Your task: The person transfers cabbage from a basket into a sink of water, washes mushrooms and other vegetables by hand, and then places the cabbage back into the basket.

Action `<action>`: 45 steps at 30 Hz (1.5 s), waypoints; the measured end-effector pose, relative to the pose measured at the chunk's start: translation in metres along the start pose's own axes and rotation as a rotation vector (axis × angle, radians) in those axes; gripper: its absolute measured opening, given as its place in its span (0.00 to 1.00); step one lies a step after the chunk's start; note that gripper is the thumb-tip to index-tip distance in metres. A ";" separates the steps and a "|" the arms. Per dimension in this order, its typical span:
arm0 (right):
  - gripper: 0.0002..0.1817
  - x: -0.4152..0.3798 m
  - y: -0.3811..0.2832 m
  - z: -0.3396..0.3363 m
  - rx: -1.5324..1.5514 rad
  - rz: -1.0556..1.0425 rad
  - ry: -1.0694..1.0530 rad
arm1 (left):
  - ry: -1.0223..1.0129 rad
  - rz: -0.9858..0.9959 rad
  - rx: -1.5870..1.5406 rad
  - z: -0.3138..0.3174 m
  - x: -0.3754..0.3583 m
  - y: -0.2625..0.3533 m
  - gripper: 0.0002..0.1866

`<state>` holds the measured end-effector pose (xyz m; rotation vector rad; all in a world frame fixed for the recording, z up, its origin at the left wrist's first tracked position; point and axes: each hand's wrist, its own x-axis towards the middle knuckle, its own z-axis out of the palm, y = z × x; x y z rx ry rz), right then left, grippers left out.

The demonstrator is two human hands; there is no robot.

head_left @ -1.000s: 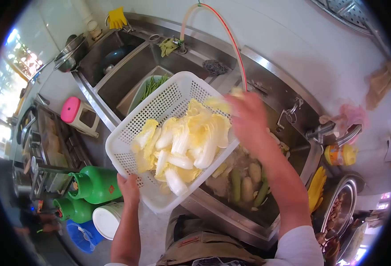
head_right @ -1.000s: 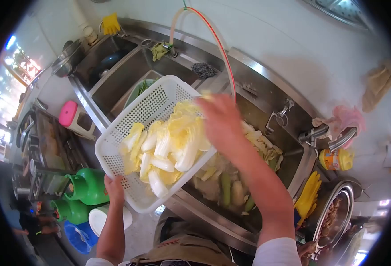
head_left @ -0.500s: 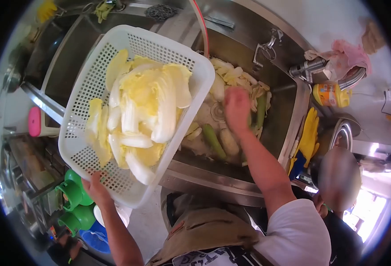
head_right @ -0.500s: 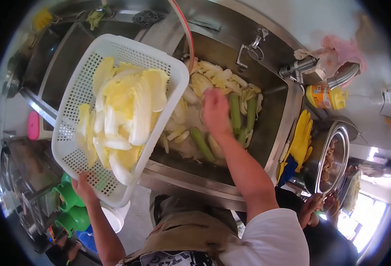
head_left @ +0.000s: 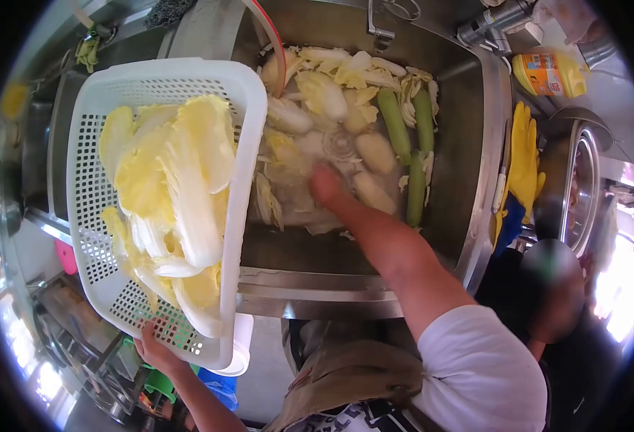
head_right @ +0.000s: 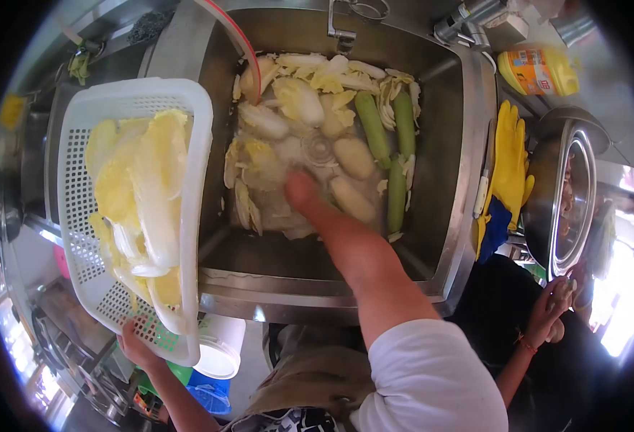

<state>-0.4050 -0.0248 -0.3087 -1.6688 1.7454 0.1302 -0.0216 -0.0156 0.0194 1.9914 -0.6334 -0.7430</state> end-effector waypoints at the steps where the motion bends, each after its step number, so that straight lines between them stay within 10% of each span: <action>1: 0.14 -0.001 0.008 -0.005 0.051 0.042 0.015 | -0.008 0.003 -0.006 -0.001 0.002 -0.001 0.20; 11: 0.26 0.023 -0.029 -0.063 0.416 0.305 0.562 | -0.038 -0.049 -0.039 -0.003 0.005 -0.005 0.26; 17: 0.19 0.044 -0.026 0.034 0.375 -0.162 0.136 | -0.017 -0.051 -0.022 -0.001 -0.001 0.000 0.25; 22: 0.14 0.041 0.029 0.038 0.174 0.282 0.199 | 0.054 0.070 0.263 -0.020 0.020 -0.018 0.18; 26: 0.22 -0.007 -0.014 -0.028 0.548 0.216 0.123 | -0.008 0.254 0.536 -0.024 0.031 -0.021 0.16; 28: 0.22 -0.035 -0.022 -0.023 0.747 0.072 0.425 | -0.007 0.187 0.308 -0.007 0.011 -0.006 0.18; 33: 0.22 -0.067 0.000 0.004 0.675 0.014 -0.094 | 0.019 0.230 0.330 -0.017 0.024 -0.011 0.20; 38: 0.23 -0.049 0.015 0.011 0.503 0.138 0.212 | 0.027 0.251 0.383 -0.003 0.006 0.003 0.18; 43: 0.23 -0.061 0.019 0.007 0.451 0.121 0.092 | -0.119 0.508 0.771 -0.038 0.042 -0.025 0.19; 45: 0.20 -0.063 0.018 -0.003 0.444 0.185 0.082 | -0.170 0.207 0.277 -0.026 0.029 -0.019 0.21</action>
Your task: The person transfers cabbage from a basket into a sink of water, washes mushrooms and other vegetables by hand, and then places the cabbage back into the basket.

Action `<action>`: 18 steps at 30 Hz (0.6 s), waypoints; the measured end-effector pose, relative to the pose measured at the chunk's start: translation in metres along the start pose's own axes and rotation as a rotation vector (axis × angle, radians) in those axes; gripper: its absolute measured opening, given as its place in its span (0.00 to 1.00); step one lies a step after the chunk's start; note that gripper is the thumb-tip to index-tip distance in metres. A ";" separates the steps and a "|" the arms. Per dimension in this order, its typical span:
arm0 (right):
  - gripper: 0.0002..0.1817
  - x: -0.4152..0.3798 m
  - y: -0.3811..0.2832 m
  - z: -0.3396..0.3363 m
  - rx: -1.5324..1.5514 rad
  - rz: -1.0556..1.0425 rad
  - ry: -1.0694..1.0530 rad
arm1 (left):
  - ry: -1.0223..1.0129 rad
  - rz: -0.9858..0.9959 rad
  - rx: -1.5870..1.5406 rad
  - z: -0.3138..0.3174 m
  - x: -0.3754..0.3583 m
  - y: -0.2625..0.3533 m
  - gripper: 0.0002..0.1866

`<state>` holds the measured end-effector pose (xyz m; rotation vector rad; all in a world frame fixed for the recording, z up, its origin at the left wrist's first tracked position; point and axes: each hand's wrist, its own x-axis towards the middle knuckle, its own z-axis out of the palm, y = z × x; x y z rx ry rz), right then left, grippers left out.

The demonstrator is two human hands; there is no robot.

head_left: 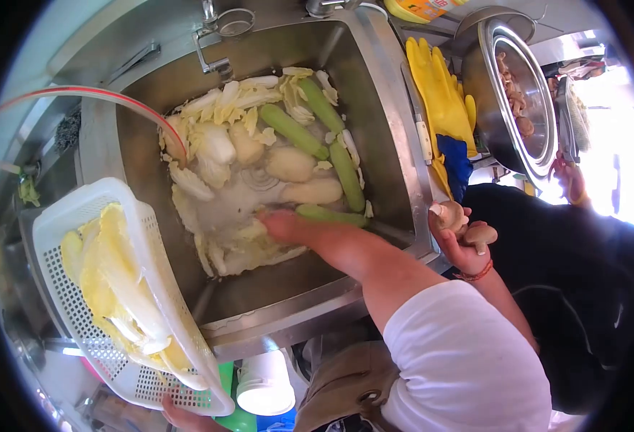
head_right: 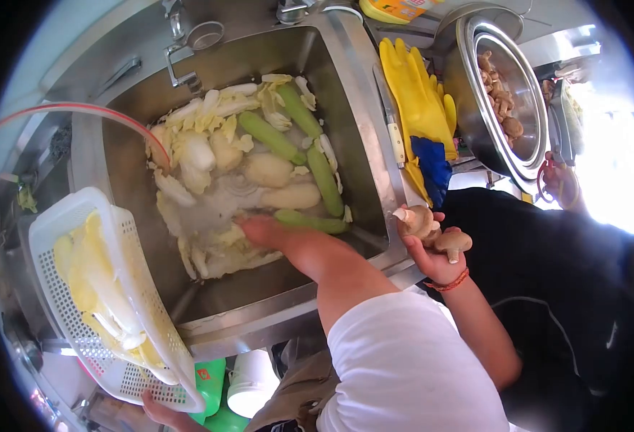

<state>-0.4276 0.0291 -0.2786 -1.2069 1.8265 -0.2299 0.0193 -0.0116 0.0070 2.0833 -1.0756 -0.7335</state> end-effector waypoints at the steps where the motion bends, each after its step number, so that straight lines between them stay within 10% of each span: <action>1: 0.18 0.001 -0.003 -0.004 0.047 0.090 0.048 | -0.019 -0.121 -0.260 0.007 -0.004 0.009 0.22; 18: 0.16 -0.029 -0.010 -0.044 0.166 -0.064 0.354 | 0.021 -0.192 -0.287 0.012 -0.009 0.017 0.21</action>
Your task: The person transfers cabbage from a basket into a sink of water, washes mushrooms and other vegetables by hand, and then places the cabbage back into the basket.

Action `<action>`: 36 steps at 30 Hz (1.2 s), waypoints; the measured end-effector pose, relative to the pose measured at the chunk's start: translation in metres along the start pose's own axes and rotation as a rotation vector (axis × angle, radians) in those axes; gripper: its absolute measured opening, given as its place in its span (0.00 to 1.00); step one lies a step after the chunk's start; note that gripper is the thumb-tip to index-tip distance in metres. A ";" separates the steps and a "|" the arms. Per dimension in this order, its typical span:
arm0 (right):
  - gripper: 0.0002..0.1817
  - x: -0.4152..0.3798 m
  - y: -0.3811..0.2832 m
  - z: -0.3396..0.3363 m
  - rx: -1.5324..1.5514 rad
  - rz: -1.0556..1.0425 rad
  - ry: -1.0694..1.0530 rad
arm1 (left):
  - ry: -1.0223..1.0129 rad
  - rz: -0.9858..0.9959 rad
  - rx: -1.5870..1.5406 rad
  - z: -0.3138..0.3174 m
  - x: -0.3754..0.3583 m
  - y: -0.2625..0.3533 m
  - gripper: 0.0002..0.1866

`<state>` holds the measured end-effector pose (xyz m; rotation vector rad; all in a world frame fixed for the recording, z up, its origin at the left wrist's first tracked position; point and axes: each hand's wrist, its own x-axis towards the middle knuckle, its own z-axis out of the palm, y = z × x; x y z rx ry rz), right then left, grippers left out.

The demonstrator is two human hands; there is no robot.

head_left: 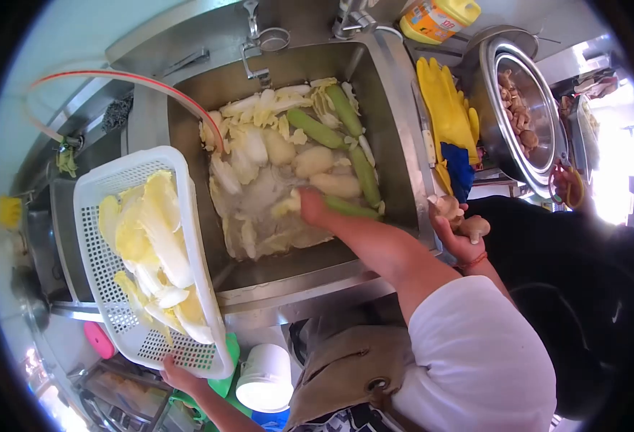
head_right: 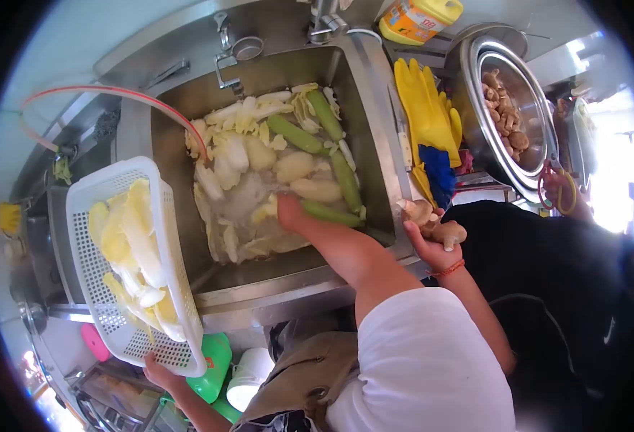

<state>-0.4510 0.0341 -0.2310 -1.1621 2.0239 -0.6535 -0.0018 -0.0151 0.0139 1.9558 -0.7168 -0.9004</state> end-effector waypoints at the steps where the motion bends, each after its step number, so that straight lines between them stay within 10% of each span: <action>1: 0.16 0.000 -0.007 -0.007 0.053 0.159 0.036 | -0.013 -0.004 -0.019 0.000 -0.001 0.000 0.22; 8: 0.20 -0.046 -0.179 -0.112 0.679 -0.083 0.606 | -0.134 0.006 -0.170 0.007 -0.001 -0.001 0.22; 13: 0.23 -0.064 -0.302 -0.131 0.808 -0.524 0.242 | 0.081 0.134 0.062 -0.009 0.012 -0.018 0.19; 17: 0.39 -0.074 -0.353 -0.098 0.170 -0.603 -0.213 | 0.037 0.103 -0.009 0.000 0.000 -0.006 0.21; 22: 0.31 -0.102 -0.308 -0.084 0.267 -0.885 0.090 | -0.122 0.071 -0.103 0.010 -0.009 0.008 0.18; 25: 0.21 -0.077 -0.228 -0.086 0.657 -0.421 0.156 | -0.037 0.024 -0.074 0.007 -0.008 0.004 0.18; 28: 0.19 -0.012 -0.109 -0.022 0.091 -0.259 0.175 | 0.066 -0.036 -0.045 0.009 -0.018 0.014 0.21; 36: 0.13 0.028 -0.045 0.090 -0.454 -0.270 -0.824 | 0.069 0.009 -0.015 0.012 -0.010 0.008 0.21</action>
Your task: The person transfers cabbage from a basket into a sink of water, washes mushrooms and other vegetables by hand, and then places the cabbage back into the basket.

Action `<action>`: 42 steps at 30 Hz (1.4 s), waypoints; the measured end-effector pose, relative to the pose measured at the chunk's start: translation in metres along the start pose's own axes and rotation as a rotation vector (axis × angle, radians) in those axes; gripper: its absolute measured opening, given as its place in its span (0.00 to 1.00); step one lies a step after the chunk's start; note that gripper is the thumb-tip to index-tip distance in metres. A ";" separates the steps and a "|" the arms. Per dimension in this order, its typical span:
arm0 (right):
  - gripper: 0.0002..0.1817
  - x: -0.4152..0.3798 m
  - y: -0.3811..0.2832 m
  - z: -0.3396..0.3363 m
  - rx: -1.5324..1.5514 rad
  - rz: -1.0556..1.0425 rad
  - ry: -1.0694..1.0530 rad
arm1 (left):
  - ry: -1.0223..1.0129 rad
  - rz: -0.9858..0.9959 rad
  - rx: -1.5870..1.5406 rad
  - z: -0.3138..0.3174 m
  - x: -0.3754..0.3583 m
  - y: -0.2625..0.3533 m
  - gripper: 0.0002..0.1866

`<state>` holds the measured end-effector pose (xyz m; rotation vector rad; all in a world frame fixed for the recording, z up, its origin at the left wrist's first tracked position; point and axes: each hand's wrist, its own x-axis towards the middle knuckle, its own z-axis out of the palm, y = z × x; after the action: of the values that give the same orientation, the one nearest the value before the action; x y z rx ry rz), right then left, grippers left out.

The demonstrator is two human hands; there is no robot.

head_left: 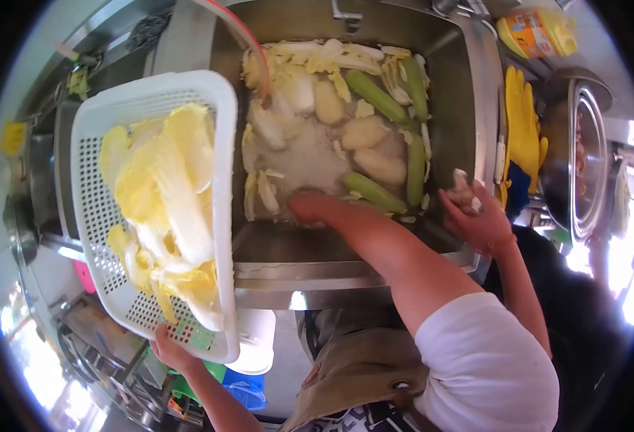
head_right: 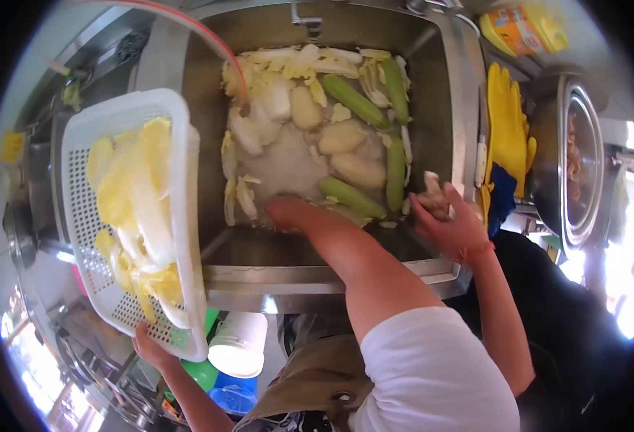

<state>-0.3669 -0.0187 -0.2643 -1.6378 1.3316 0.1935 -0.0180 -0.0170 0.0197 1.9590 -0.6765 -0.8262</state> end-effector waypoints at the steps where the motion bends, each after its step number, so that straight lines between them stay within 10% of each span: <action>1: 0.12 0.005 0.017 0.004 0.106 0.142 0.189 | -0.004 -0.008 0.001 0.000 0.000 0.001 0.21; 3: 0.10 0.017 0.047 0.011 0.294 0.400 0.572 | 0.025 -0.019 0.010 -0.003 0.003 -0.003 0.20; 9: 0.14 -0.009 0.051 0.015 -0.051 0.154 0.159 | 0.041 -0.027 -0.002 -0.002 0.002 -0.003 0.19; 12: 0.14 -0.010 0.078 0.021 0.271 0.201 0.838 | 0.050 -0.020 0.003 -0.001 0.000 -0.001 0.18; 18: 0.15 -0.039 0.086 -0.041 0.258 0.014 0.552 | 0.034 -0.027 0.023 -0.007 0.008 -0.005 0.19; 21: 0.20 -0.046 0.083 -0.093 0.522 0.236 0.732 | 0.012 -0.020 0.012 -0.013 0.010 -0.009 0.18; 24: 0.27 -0.073 0.077 -0.120 0.658 0.324 0.396 | 0.042 0.046 0.166 -0.015 0.014 -0.011 0.17; 28: 0.23 -0.109 0.072 -0.024 0.069 -0.010 0.108 | 0.025 0.003 0.057 -0.013 0.011 -0.011 0.18; 39: 0.13 -0.060 0.079 -0.024 -0.077 0.114 -0.160 | 0.018 0.003 0.045 -0.011 0.009 -0.008 0.17; 42: 0.14 -0.043 0.088 -0.048 0.082 0.316 0.448 | -0.003 0.039 0.062 -0.017 0.014 -0.013 0.18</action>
<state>-0.4756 -0.0187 -0.2625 -1.4419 1.9131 -0.0467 0.0055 -0.0124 0.0108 1.9942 -0.7474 -0.7929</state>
